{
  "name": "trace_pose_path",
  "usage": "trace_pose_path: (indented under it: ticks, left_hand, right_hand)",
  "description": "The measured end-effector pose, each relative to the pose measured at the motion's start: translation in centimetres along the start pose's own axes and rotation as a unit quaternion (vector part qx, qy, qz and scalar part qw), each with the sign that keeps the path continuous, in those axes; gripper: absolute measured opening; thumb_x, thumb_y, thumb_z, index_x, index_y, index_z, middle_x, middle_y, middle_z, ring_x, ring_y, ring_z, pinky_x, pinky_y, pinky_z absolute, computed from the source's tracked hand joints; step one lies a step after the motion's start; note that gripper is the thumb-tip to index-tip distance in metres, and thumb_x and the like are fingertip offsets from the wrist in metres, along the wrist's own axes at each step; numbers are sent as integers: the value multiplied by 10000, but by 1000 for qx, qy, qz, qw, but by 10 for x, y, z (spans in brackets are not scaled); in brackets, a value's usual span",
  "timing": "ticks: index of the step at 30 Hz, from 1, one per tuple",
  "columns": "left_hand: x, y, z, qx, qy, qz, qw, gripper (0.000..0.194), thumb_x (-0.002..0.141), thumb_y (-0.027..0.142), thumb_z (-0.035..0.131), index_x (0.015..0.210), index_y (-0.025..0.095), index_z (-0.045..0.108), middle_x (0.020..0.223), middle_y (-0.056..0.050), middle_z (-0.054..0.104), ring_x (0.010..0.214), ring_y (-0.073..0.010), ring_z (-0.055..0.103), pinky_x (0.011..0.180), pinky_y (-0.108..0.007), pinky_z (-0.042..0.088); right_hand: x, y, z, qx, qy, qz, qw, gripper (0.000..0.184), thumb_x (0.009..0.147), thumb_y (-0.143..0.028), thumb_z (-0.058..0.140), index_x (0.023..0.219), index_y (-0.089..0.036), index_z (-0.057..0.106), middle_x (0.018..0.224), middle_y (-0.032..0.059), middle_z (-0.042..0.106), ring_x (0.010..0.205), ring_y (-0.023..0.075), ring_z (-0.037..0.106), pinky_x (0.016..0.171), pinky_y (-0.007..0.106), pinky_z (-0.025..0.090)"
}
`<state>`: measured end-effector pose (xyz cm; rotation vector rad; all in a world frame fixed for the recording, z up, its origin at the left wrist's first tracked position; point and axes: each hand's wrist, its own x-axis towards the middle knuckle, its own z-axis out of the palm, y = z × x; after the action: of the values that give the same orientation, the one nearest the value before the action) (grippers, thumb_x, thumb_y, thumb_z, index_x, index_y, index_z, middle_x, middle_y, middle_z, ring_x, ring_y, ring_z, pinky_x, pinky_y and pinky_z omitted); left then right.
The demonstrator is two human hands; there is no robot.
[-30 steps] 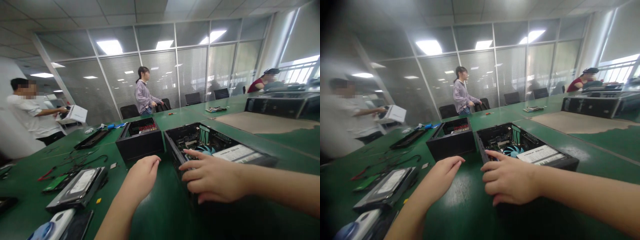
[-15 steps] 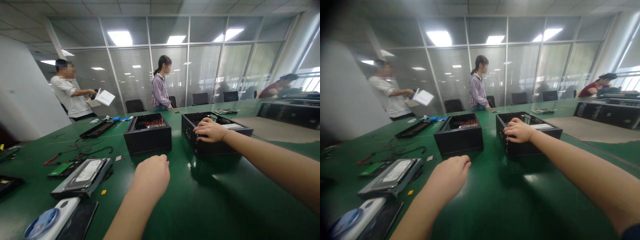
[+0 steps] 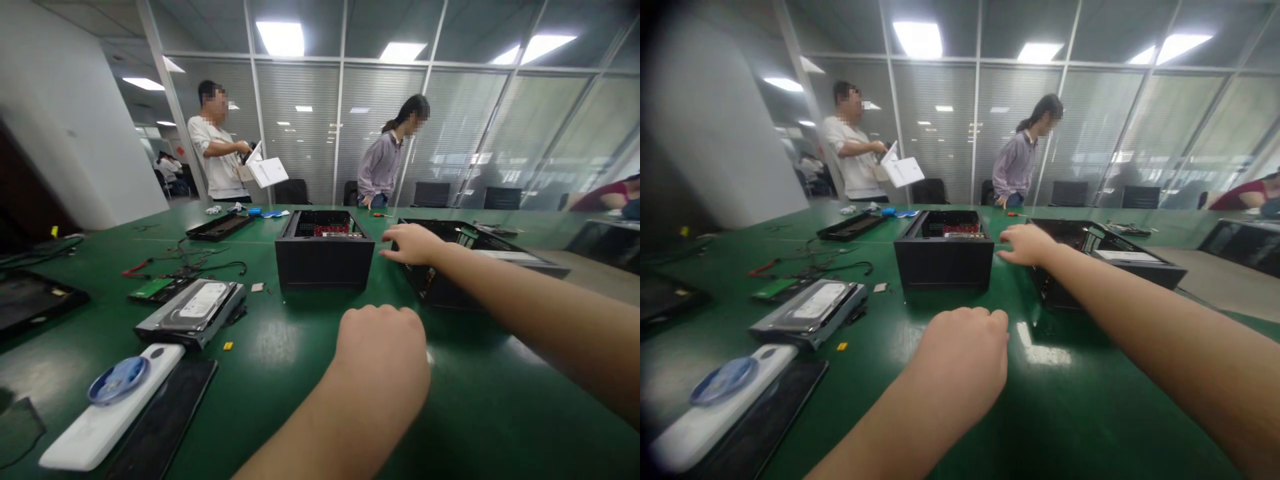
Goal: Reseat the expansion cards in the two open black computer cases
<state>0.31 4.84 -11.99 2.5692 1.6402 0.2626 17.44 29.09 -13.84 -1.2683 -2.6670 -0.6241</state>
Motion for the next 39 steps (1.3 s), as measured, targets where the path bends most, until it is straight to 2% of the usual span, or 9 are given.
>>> trace_pose_path:
  ticks: [4, 8, 13, 18, 24, 28, 33, 36, 39]
  left_hand:
    - [2, -2, 6, 5, 5, 2, 1000, 198, 843, 227, 435, 847, 177, 626, 813, -77, 685, 709, -253, 660, 573, -378, 531]
    - [5, -2, 9, 7, -12, 4, 1000, 209, 847, 242, 426, 846, 178, 625, 805, -81, 681, 716, -251, 660, 585, -375, 531]
    - [8, -6, 8, 16, -29, -8, 999, 207, 848, 253, 423, 846, 186, 618, 819, -82, 682, 734, -258, 664, 588, -373, 529]
    - [5, -17, -2, 27, -9, -21, 999, 203, 864, 289, 420, 822, 199, 597, 814, -58, 679, 718, -260, 660, 576, -379, 519]
    - [-4, -34, -22, 21, 65, -59, 996, 251, 898, 319, 379, 960, 243, 610, 890, -46, 696, 792, -248, 663, 675, -380, 500]
    - [-14, -38, -40, 10, 87, -98, 991, 290, 906, 364, 369, 1025, 273, 618, 958, -43, 701, 828, -229, 652, 711, -352, 479]
    - [-33, -33, -59, 9, 105, -118, 987, 309, 901, 408, 387, 1070, 322, 631, 1031, -3, 702, 886, -214, 643, 762, -329, 464]
    - [-38, -34, -61, -10, 101, -94, 990, 317, 906, 430, 379, 1081, 344, 628, 1074, 29, 692, 936, -192, 632, 801, -310, 467]
    - [-28, -39, -51, -12, 94, -68, 993, 332, 907, 415, 372, 1079, 303, 632, 1097, 4, 684, 999, -203, 614, 870, -335, 460]
  right_hand:
    - [52, -64, 5, 51, 59, -28, 997, 672, 786, -572, 550, 1277, -117, 488, 1241, 160, 528, 1097, 254, 511, 908, 344, 380]
    - [78, -105, 13, 30, 101, 23, 994, 659, 720, -630, 617, 1113, -104, 557, 1131, 164, 545, 1093, 313, 478, 957, 449, 359]
    - [91, -111, 18, 62, 91, 102, 989, 583, 742, -513, 684, 1133, -114, 517, 1096, 152, 525, 1046, 283, 491, 842, 375, 452]
    - [85, -105, 14, 72, 68, 73, 992, 519, 770, -479, 673, 1137, -146, 519, 1084, 142, 533, 1040, 281, 495, 850, 389, 451]
    - [24, -105, -5, 89, 92, 35, 991, 409, 785, -465, 654, 1020, -153, 533, 1020, 121, 536, 979, 255, 502, 855, 379, 442]
    - [-39, -113, -35, 114, 87, -1, 990, 315, 801, -393, 645, 979, -155, 538, 984, 103, 542, 948, 239, 504, 835, 368, 448]
    - [-126, -124, -79, 129, 61, -35, 989, 333, 740, -325, 715, 989, -178, 550, 986, 82, 554, 922, 236, 509, 781, 372, 463]
    - [-177, -129, -103, 131, 71, -49, 988, 322, 683, -297, 757, 914, -204, 553, 933, 65, 572, 852, 224, 524, 727, 363, 458]
    - [-223, -134, -116, 136, 77, -55, 986, 275, 678, -341, 739, 867, -252, 561, 857, 52, 589, 756, 202, 530, 637, 342, 429]
